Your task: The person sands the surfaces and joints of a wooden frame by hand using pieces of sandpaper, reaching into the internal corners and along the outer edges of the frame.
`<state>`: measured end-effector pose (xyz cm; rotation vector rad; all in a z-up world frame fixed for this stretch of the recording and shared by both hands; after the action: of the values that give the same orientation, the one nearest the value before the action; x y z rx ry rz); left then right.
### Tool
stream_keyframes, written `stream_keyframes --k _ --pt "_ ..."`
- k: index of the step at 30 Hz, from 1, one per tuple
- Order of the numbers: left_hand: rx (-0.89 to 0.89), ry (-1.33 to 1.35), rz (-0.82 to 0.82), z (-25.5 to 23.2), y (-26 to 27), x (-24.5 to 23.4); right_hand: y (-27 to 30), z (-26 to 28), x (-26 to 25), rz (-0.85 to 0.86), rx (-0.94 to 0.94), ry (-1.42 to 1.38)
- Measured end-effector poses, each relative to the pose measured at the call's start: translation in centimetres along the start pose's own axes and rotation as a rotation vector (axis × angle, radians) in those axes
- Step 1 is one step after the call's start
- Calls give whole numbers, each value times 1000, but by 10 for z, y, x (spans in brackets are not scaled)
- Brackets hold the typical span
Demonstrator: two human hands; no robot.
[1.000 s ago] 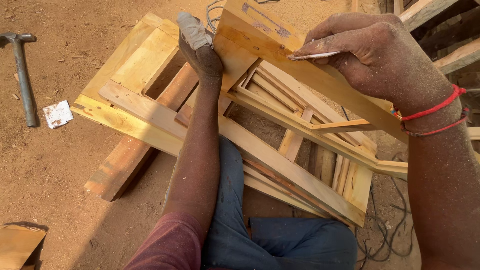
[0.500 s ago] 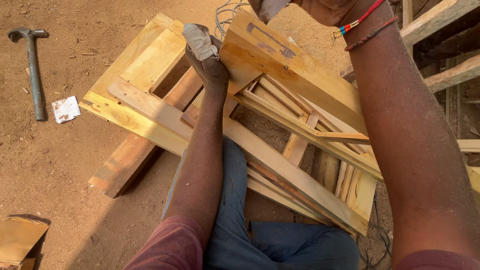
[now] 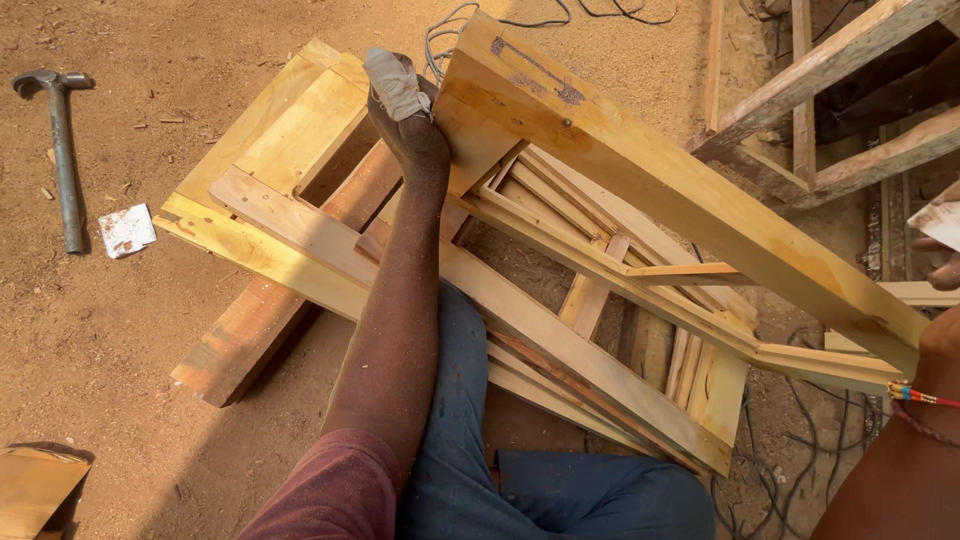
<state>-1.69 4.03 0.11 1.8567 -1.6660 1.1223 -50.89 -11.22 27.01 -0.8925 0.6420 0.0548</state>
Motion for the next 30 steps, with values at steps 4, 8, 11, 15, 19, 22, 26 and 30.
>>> stream_keyframes --k 4,8,11,15,19,22,26,30 --pt "-97 137 -57 16 -3 1 31 -55 -26 -108 224 -125" --pt "-83 249 -35 17 -11 0 46 -59 -11 -198 67 -48" --pt "-51 136 -39 -22 -11 3 44 -53 0 -303 -71 120" --pt "119 134 83 -102 -32 12 34 -49 7 -381 -175 285" --pt "229 252 175 -154 -37 28 45 -52 7 -360 -61 166" --pt "187 258 233 -171 -33 34 63 -59 3 -382 6 115" --pt "-35 436 364 -169 -29 34 99 -49 -10 -406 -86 186" --pt "-48 527 288 -148 -33 19 140 -17 -14 -408 -116 141"
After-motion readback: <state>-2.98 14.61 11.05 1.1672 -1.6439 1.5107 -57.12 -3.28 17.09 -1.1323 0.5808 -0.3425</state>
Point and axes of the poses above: each hand's wrist, its own y-axis away from the middle knuckle, its own x-axis out of the palm, z = x × y, the point moved 1 cm from there along -y, towards the middle knuckle, and after that the axes turned 10 degrees about -z, right-handed, at the moved point
